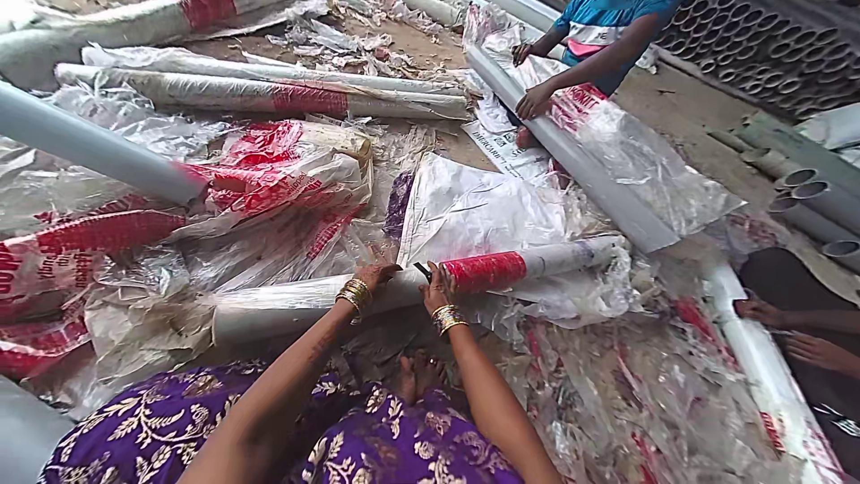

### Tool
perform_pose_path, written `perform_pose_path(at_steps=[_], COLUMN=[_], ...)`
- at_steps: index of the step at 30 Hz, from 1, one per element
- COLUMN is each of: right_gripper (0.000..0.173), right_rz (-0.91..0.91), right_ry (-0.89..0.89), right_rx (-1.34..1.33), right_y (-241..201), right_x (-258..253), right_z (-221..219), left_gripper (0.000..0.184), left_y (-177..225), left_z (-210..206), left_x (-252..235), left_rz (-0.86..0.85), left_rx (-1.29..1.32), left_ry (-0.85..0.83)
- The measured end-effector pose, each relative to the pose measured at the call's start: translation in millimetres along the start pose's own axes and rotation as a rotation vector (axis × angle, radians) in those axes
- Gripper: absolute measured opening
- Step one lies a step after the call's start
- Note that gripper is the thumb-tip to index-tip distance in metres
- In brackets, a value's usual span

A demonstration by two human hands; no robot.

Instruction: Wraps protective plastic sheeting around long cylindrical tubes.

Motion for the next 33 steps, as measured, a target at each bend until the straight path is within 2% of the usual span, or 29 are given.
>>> perform_pose_path(at_steps=[2, 5, 7, 14, 20, 25, 29, 33], right_gripper=[0.065, 0.067, 0.069, 0.071, 0.073, 0.081, 0.081, 0.081], right_rz=[-0.020, -0.066, -0.080, -0.096, -0.114, -0.151, -0.143, -0.137], right_ry=[-0.037, -0.113, -0.149, -0.161, -0.183, -0.165, -0.134, -0.119], right_rx=[0.055, 0.113, 0.140, 0.226, 0.218, 0.178, 0.136, 0.108], right_y=[0.4, -1.3, -1.5, 2.3, 1.0, -2.0, 0.9, 4.1], right_x=[-3.2, -8.5, -8.0, 4.7, 3.3, -1.0, -0.3, -1.6], right_z=[0.5, 4.3, 7.5, 10.3, 15.5, 26.0, 27.0, 28.3], left_gripper=[0.042, 0.045, 0.047, 0.051, 0.056, 0.054, 0.070, 0.102], left_y=[8.1, 17.0, 21.8, 38.3, 39.9, 46.3, 54.1, 48.7], left_z=[-6.5, -21.0, -30.7, -50.7, -57.6, -51.0, -32.3, -19.4], left_x=[12.6, 32.4, 42.6, 72.0, 80.0, 75.9, 68.6, 44.9], left_rz=[0.024, -0.044, -0.007, 0.052, 0.042, 0.049, 0.064, 0.141], left_rx=[-0.046, -0.030, -0.022, -0.087, -0.134, -0.160, -0.251, -0.189], left_ry=[-0.024, -0.032, -0.047, -0.153, -0.154, -0.251, -0.323, -0.254])
Point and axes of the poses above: each hand's wrist, its own x-axis away from the middle knuckle, its own z-axis out of the back of the hand, y = z × x, the point moved 9 cm from there along -x, towards the middle knuckle, and after that the axes turned 1 degree about y, right-handed, at the moved point
